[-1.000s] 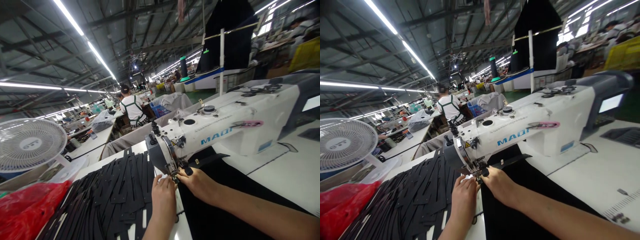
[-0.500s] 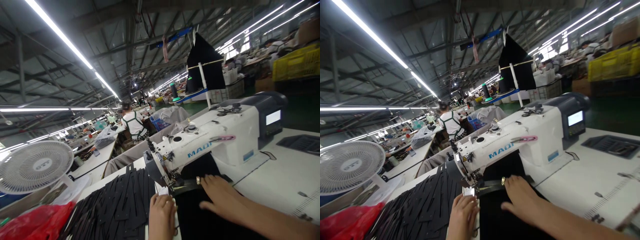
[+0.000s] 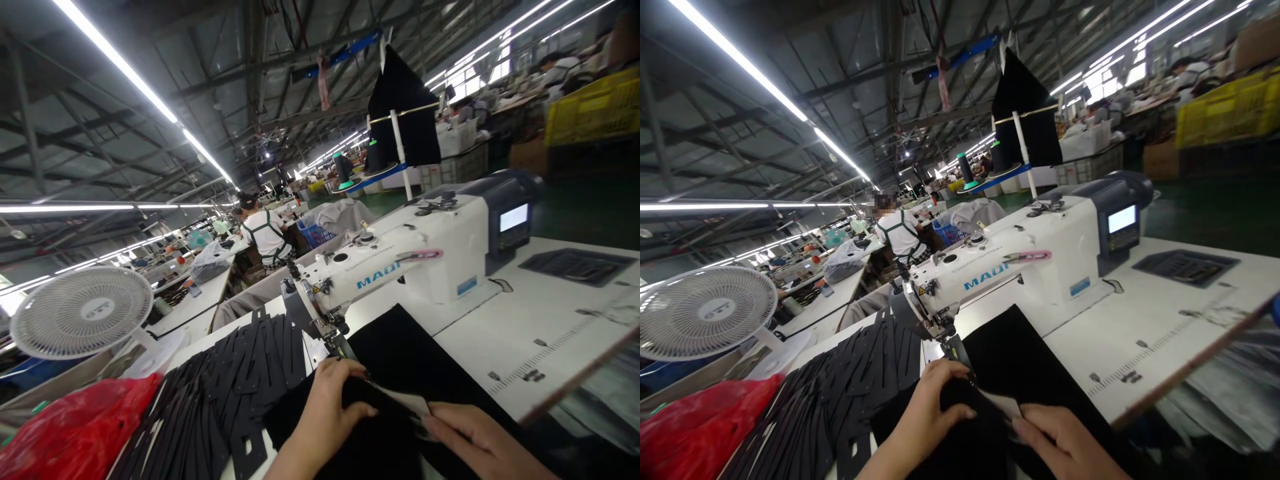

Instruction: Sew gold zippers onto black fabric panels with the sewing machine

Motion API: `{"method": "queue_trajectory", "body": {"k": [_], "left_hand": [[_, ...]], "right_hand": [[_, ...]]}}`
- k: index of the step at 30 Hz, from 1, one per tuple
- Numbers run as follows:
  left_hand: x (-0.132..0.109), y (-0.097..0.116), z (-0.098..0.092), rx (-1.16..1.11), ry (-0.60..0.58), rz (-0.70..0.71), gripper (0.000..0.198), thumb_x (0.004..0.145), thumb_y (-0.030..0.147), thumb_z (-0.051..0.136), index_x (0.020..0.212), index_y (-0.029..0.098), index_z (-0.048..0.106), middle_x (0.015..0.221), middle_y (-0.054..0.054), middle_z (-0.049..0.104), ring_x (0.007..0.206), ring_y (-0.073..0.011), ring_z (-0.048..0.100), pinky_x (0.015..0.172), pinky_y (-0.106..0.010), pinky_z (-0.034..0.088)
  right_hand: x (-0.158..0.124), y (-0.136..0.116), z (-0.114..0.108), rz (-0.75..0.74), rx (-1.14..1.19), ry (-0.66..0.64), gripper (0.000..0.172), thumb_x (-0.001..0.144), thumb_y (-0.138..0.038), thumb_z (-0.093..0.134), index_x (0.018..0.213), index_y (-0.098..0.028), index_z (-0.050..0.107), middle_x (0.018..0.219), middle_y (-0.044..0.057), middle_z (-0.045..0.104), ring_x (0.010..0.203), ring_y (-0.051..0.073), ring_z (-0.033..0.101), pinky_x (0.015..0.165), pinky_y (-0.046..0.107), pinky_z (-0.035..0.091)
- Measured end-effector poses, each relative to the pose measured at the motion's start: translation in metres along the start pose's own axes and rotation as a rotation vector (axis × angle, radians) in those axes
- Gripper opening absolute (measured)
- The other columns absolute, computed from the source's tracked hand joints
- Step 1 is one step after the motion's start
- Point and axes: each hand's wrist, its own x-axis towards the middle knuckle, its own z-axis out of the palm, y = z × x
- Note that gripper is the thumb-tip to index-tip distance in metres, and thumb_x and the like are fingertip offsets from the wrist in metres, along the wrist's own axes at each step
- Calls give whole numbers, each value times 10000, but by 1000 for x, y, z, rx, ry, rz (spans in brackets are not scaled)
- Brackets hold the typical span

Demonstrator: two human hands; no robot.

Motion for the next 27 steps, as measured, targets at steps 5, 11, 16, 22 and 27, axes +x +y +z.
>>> {"method": "queue_trajectory", "body": {"k": [5,11,16,22,27], "left_hand": [[2,20,-5,-33,43,168,504,570,-14,817,951,227,592,839,56,653,863,-166,550,796,-258,370],[1,28,-7,-76,92,207,318,584,-10,806,754,182,618,777,32,640,768,-149,573,719,-235,381],[6,26,-11,-74,125,340,208,664,38,773,732,211,680,743,20,648,723,-144,586,702,-238,382],[12,28,-35,-174,334,192,160,791,314,666,681,198,654,709,-7,633,690,-173,585,655,-259,426],[12,22,-47,-150,458,112,214,801,341,610,663,178,588,739,-17,615,740,-182,563,684,-266,421]], "right_hand": [[11,-2,-4,-108,-11,-61,465,935,-465,286,694,-167,551,699,29,570,667,171,544,630,257,411],[21,-22,-17,-270,-190,-48,377,958,-343,304,702,-178,525,695,13,561,666,147,550,633,251,401],[21,-42,-5,-566,-468,183,293,944,-239,335,818,-182,594,774,35,633,701,152,600,625,244,449],[24,-39,-30,-628,-1051,636,494,790,28,273,1226,-80,480,631,57,595,494,186,544,463,298,427],[12,-48,-15,-553,-723,560,364,913,-175,329,1215,-193,532,897,103,659,817,253,593,760,406,467]]}}
